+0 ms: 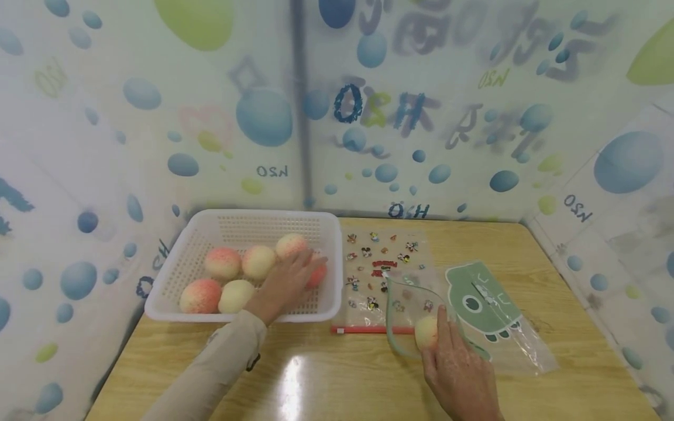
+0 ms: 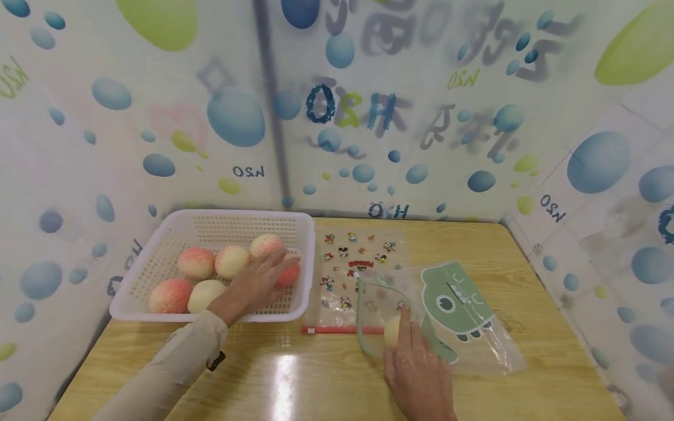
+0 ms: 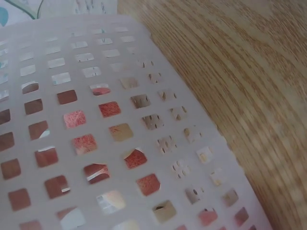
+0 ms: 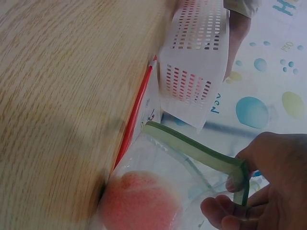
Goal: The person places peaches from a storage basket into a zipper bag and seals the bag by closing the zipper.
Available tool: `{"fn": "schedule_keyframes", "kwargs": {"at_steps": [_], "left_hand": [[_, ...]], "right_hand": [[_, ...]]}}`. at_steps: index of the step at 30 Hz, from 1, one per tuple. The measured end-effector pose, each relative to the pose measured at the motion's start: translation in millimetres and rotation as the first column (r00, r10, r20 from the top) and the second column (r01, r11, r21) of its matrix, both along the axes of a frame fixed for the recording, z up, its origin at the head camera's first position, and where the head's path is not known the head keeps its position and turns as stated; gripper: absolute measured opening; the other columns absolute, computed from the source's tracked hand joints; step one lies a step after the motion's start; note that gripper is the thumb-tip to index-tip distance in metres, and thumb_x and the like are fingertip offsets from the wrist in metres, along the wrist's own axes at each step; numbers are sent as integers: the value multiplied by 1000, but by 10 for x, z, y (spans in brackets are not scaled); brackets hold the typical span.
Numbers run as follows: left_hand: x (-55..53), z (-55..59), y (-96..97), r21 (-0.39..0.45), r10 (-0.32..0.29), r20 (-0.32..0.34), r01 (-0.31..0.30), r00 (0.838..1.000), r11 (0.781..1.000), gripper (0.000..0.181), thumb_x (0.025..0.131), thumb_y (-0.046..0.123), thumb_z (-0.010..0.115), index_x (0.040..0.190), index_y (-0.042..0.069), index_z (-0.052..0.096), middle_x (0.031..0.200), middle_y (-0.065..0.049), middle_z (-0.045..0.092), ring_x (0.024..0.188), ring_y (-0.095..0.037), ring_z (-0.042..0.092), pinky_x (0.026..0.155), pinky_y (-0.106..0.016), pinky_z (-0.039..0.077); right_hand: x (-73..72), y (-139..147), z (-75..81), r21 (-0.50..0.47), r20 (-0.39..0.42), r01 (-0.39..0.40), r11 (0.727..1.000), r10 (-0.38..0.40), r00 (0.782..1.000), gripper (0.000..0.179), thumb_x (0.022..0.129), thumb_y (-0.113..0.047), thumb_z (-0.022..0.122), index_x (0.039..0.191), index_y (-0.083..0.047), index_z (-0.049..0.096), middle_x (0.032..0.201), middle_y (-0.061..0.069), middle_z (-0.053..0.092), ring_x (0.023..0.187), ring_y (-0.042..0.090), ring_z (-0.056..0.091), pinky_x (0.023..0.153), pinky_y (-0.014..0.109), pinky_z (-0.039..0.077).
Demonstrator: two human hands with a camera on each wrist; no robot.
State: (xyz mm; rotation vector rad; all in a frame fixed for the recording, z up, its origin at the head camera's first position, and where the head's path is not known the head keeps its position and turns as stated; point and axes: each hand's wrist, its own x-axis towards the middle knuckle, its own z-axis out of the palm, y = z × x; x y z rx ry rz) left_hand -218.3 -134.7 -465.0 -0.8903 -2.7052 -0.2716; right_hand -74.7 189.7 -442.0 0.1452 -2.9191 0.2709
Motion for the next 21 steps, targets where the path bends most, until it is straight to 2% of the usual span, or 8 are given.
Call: {"fn": "schedule_keyframes", "kwargs": {"at_steps": [6, 12, 16, 21], "left_hand": [[-12, -25, -2, 1, 4, -45, -4, 999, 1000, 62, 74, 15, 89, 130, 14, 64, 129, -16, 58, 116, -35, 57, 78, -55, 56], [-5, -37, -6, 20, 5, -92, -3, 996, 1000, 54, 75, 16, 89, 124, 14, 66, 122, -16, 61, 109, -36, 59, 77, -57, 55], [-1, -34, -5, 28, 6, -118, -3, 993, 1000, 53, 74, 16, 90, 120, 13, 66, 116, -16, 62, 102, -36, 60, 73, -53, 55], [-6, -30, -6, 33, 1, -139, 3, 990, 999, 53, 72, 15, 91, 117, 9, 64, 107, -15, 61, 94, -36, 60, 70, -50, 55]], "right_hand": [[-2, -6, 2, -4, 26, -1, 1000, 2, 1000, 73, 90, -20, 68, 148, 11, 37, 111, 25, 63, 65, 27, 60, 46, 41, 50], [19, -2, 1, -12, -9, -15, 1000, 15, 1000, 73, 89, -19, 70, 147, 11, 39, 112, 26, 64, 72, 33, 66, 47, 44, 52], [23, -1, 1, -10, -21, -22, 1000, 21, 1000, 73, 88, -19, 70, 147, 11, 39, 105, 21, 62, 66, 25, 61, 45, 41, 49], [22, -11, 2, -8, -8, -11, 1000, 11, 1000, 73, 88, -19, 70, 147, 10, 39, 104, 20, 62, 64, 24, 59, 46, 40, 49]]}}
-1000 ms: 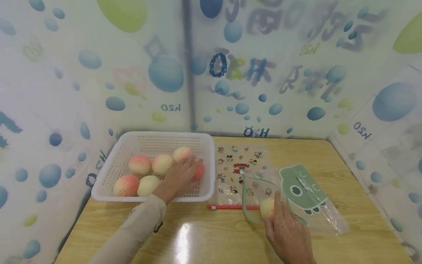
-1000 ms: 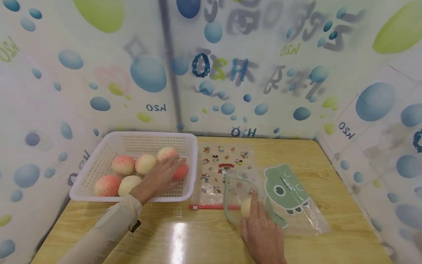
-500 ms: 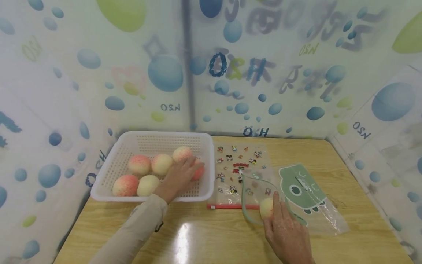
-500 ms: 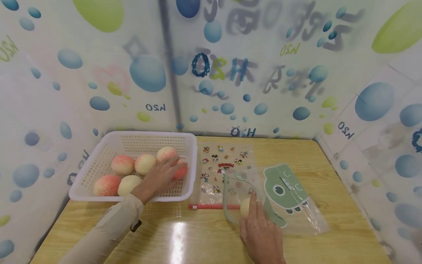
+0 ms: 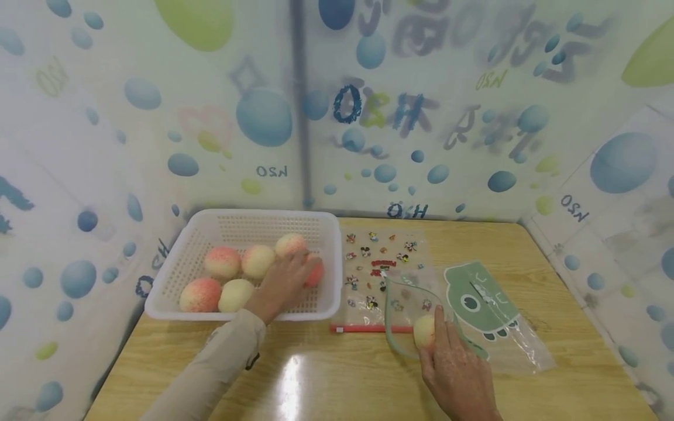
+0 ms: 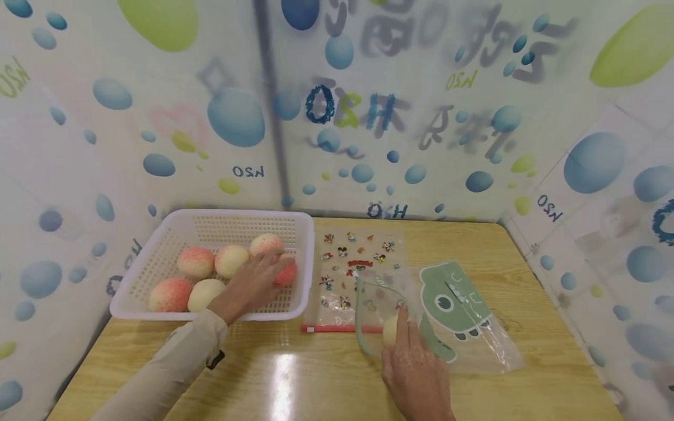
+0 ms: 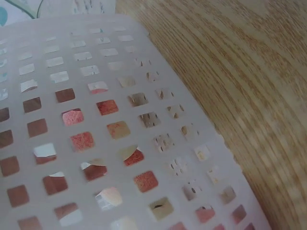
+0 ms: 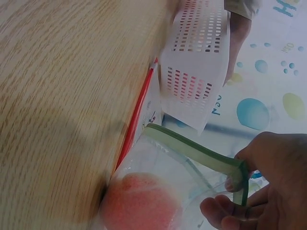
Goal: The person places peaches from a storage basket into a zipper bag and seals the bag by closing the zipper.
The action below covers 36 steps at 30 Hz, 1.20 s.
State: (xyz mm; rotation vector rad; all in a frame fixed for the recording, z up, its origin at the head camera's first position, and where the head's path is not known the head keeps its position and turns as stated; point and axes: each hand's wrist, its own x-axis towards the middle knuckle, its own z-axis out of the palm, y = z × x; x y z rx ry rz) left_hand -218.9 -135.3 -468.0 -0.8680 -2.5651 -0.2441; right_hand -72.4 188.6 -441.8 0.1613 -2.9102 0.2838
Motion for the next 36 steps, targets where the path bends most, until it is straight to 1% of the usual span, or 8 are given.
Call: {"fn": "schedule_keyframes", "kwargs": {"at_steps": [4, 9, 17, 22, 25, 29, 33, 36], "left_hand": [[-1, 9, -11, 1, -2, 2, 2, 1000, 1000, 54, 72, 16, 90, 117, 5, 62, 105, -17, 62, 92, -36, 61, 71, -50, 55], [-6, 16, -23, -2, -3, 10, 3, 1000, 1000, 56, 72, 17, 89, 118, 4, 60, 105, -19, 62, 91, -38, 63, 73, -49, 55], [13, 58, -45, -38, 40, 106, -36, 994, 999, 63, 75, 24, 87, 127, 4, 60, 112, -18, 63, 94, -35, 64, 79, -48, 55], [19, 59, -50, -50, 56, 130, -50, 990, 997, 63, 76, 27, 86, 129, 4, 60, 113, -17, 62, 95, -36, 63, 81, -49, 55], [10, 49, -50, -53, 58, 129, -52, 990, 997, 64, 75, 27, 87, 128, 5, 60, 114, -18, 62, 97, -37, 63, 83, -50, 54], [-8, 38, -58, -47, 56, 115, -51, 992, 998, 64, 72, 24, 88, 126, 5, 61, 113, -18, 63, 95, -37, 64, 82, -50, 55], [-15, 35, -68, -53, 61, 107, -56, 992, 997, 65, 70, 25, 89, 126, 6, 62, 113, -18, 63, 93, -36, 65, 78, -49, 56], [-16, 39, -75, -58, 71, 130, -64, 989, 996, 65, 70, 27, 89, 126, 7, 62, 113, -17, 62, 92, -35, 65, 77, -48, 56]], "right_hand": [[-6, -17, 4, 6, 12, 10, 1000, -10, 1000, 73, 89, -20, 70, 148, 10, 39, 103, 19, 62, 62, 21, 55, 45, 38, 48], [-6, -18, 6, 6, 10, 6, 1000, -6, 1000, 73, 89, -19, 70, 147, 10, 39, 104, 21, 63, 62, 22, 56, 45, 37, 48], [-19, -19, 7, -2, 49, 15, 1000, -15, 999, 74, 90, -22, 68, 149, 10, 37, 108, 22, 63, 65, 24, 58, 46, 38, 50], [-18, -9, -1, -2, 50, 3, 1000, -3, 999, 73, 91, -21, 67, 149, 11, 36, 112, 25, 63, 64, 24, 59, 45, 38, 50], [-12, -2, -19, -1, 21, -5, 1000, 5, 1000, 73, 90, -20, 68, 149, 11, 37, 112, 25, 64, 64, 24, 60, 45, 38, 49], [-7, -2, -31, -5, -16, -10, 1000, 10, 1000, 74, 88, -20, 70, 147, 11, 39, 108, 23, 64, 62, 23, 58, 44, 38, 48], [-13, -11, -18, -6, 26, 12, 1000, -12, 1000, 74, 89, -22, 69, 148, 11, 38, 108, 22, 63, 60, 21, 55, 44, 37, 48], [-14, -12, -7, -1, 63, 26, 1000, -26, 998, 74, 91, -22, 68, 149, 11, 36, 112, 25, 63, 65, 25, 60, 46, 39, 50]]}}
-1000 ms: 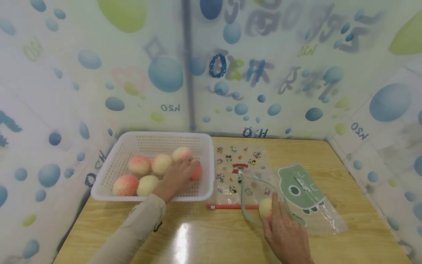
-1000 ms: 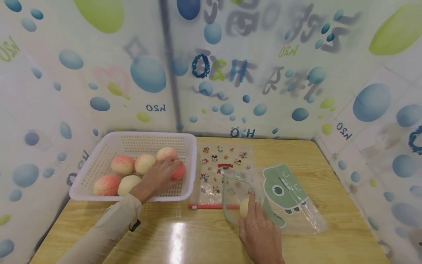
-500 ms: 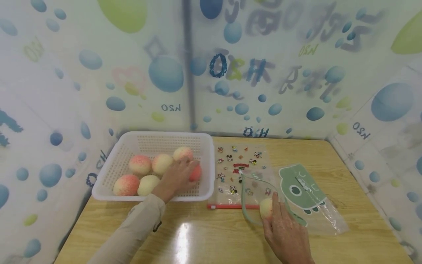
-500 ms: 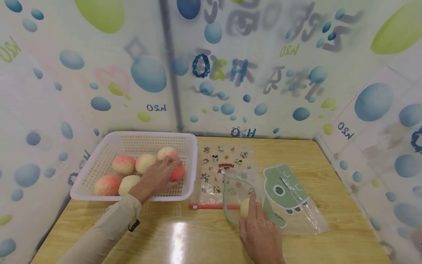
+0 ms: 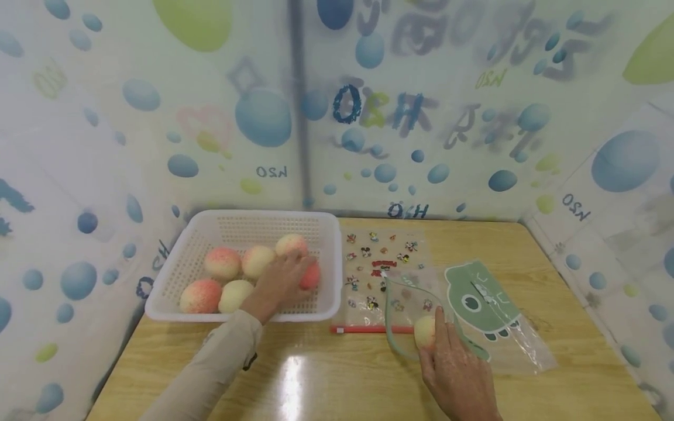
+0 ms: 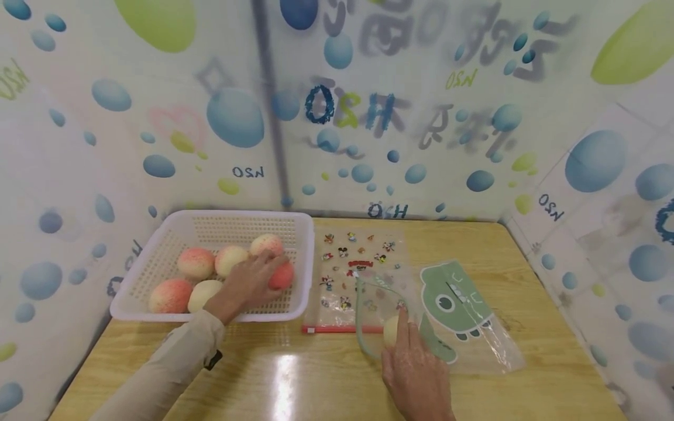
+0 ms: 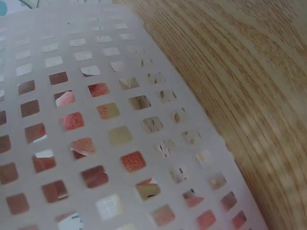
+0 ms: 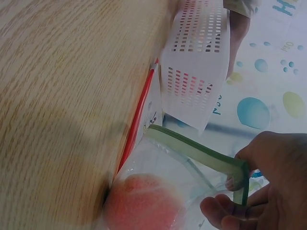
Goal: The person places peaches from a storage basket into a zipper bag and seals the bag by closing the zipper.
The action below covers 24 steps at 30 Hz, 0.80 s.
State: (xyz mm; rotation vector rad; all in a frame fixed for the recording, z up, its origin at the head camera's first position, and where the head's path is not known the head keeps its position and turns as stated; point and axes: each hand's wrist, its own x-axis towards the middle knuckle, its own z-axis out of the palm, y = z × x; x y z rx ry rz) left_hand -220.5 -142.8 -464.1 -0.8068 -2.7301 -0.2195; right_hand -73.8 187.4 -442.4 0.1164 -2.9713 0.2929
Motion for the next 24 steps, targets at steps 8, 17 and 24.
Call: {"fn": "schedule_keyframes", "kwargs": {"at_steps": [8, 17, 24], "left_hand": [[45, 80, -12, 35, 37, 137, -42, 990, 999, 62, 76, 36, 84, 129, 11, 63, 120, -14, 59, 95, -31, 61, 74, -47, 55], [67, 108, -6, 64, 57, 180, -70, 982, 995, 61, 77, 39, 82, 128, 11, 62, 119, -15, 58, 92, -30, 60, 76, -48, 54], [76, 164, 0, 98, 93, 228, -118, 969, 988, 68, 77, 42, 81, 135, 14, 58, 129, -12, 57, 98, -28, 62, 79, -49, 55]], "right_hand": [[2, -1, 5, 10, 39, 2, 1000, -2, 999, 74, 92, -22, 67, 150, 10, 34, 111, 24, 63, 66, 24, 59, 49, 40, 52], [-33, -13, 19, 27, 25, -17, 999, 16, 1000, 74, 91, -21, 67, 150, 9, 35, 98, 16, 59, 57, 16, 46, 43, 31, 43], [-36, -10, 12, 20, 49, -12, 1000, 11, 999, 74, 93, -22, 67, 151, 9, 34, 98, 16, 59, 58, 17, 47, 44, 32, 44]]}}
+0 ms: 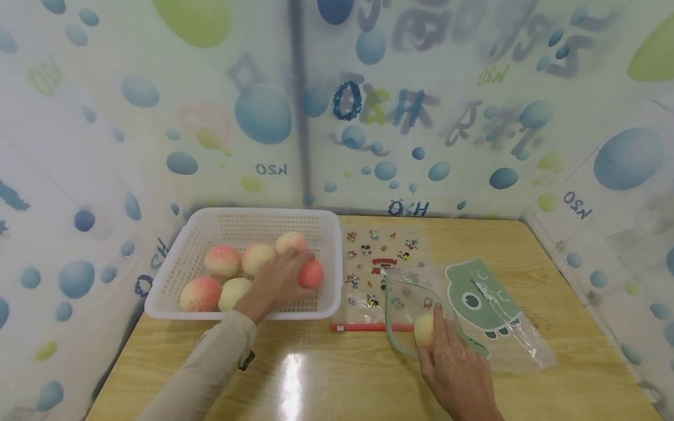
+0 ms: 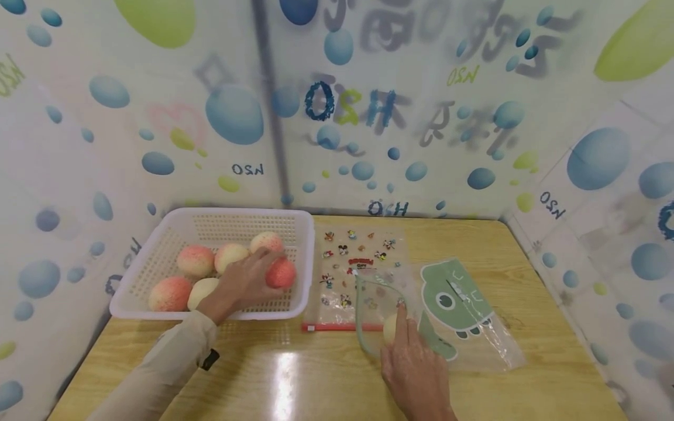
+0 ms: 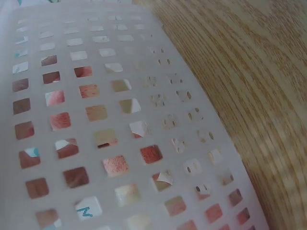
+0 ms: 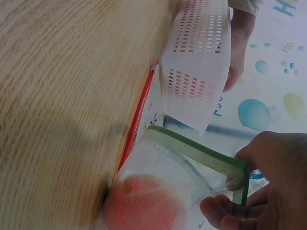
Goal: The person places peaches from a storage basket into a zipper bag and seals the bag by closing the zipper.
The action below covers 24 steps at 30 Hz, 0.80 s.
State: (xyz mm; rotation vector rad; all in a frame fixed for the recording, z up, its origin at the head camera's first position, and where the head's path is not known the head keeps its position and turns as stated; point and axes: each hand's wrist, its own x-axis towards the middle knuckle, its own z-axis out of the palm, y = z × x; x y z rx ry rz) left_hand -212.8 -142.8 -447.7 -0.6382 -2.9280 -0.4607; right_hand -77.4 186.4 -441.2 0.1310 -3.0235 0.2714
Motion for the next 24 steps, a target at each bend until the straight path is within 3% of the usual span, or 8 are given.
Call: {"fn": "schedule_keyframes", "kwargs": {"at_steps": [6, 12, 24], "left_hand": [[-9, 9, 21, 80, -18, -97, 26, 995, 996, 64, 80, 42, 82, 132, 16, 57, 124, -10, 59, 90, -24, 62, 71, -45, 56], [-14, 8, 36, 117, -37, -204, 62, 978, 991, 63, 81, 38, 80, 133, 12, 56, 122, -13, 60, 87, -24, 63, 67, -41, 57], [2, 63, 55, 168, -35, -215, 72, 976, 983, 61, 84, 34, 78, 136, 12, 54, 126, -12, 59, 84, -23, 62, 71, -40, 57]], "right_hand": [[-5, -5, -6, -13, 10, 1, 1000, -1, 1000, 74, 93, -22, 67, 151, 9, 33, 97, 17, 59, 59, 17, 47, 45, 31, 45], [-10, -6, -8, -38, 22, 1, 999, -1, 1000, 74, 92, -19, 67, 151, 10, 33, 98, 18, 60, 59, 17, 47, 43, 31, 44], [-6, -2, -28, -32, -35, -14, 999, 13, 999, 74, 90, -18, 69, 149, 11, 36, 97, 19, 61, 57, 17, 49, 42, 32, 44]]}}
